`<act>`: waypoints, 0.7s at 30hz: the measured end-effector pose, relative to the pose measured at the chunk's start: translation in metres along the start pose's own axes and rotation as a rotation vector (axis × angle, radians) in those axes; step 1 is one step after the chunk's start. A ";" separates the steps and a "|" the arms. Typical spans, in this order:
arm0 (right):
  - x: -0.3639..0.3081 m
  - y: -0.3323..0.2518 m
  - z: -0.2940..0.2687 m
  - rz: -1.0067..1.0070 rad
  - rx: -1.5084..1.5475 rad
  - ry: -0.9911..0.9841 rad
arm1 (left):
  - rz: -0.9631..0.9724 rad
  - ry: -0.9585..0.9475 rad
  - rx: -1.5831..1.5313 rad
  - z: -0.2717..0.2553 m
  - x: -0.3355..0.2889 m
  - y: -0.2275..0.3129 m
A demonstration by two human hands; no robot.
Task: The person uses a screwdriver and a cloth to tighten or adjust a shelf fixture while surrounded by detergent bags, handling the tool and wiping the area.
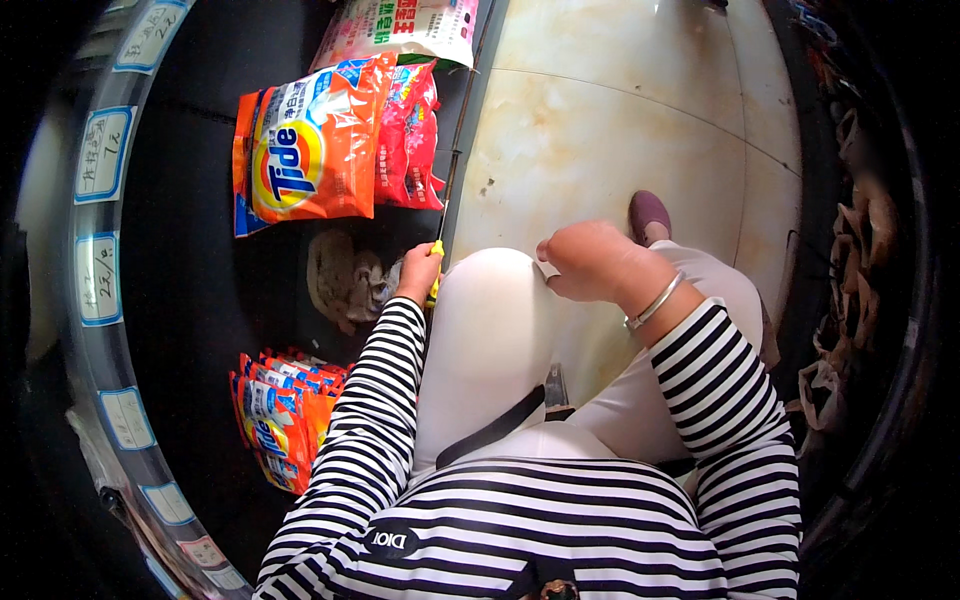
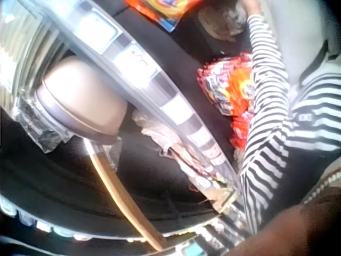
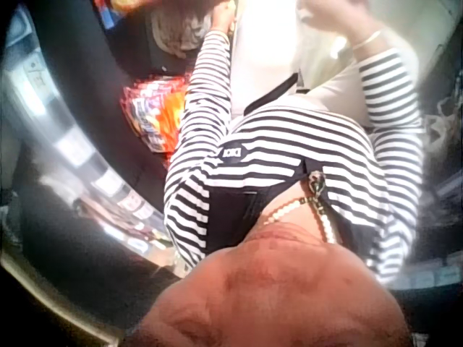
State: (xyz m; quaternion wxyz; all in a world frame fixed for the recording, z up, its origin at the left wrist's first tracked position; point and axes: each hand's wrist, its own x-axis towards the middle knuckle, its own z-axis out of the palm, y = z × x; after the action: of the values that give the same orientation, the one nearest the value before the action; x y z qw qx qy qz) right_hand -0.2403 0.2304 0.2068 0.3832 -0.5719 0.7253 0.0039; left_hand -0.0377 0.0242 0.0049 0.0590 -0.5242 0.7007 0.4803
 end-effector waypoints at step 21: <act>0.002 0.000 -0.003 0.002 0.006 -0.042 | -0.018 0.034 -0.014 -0.017 -0.044 -0.017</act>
State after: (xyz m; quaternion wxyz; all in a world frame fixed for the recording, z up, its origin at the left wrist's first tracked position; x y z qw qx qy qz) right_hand -0.2421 0.2276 0.2075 0.4002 -0.5696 0.7178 0.0141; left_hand 0.0025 0.0418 0.0289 0.0478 -0.5390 0.6936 0.4755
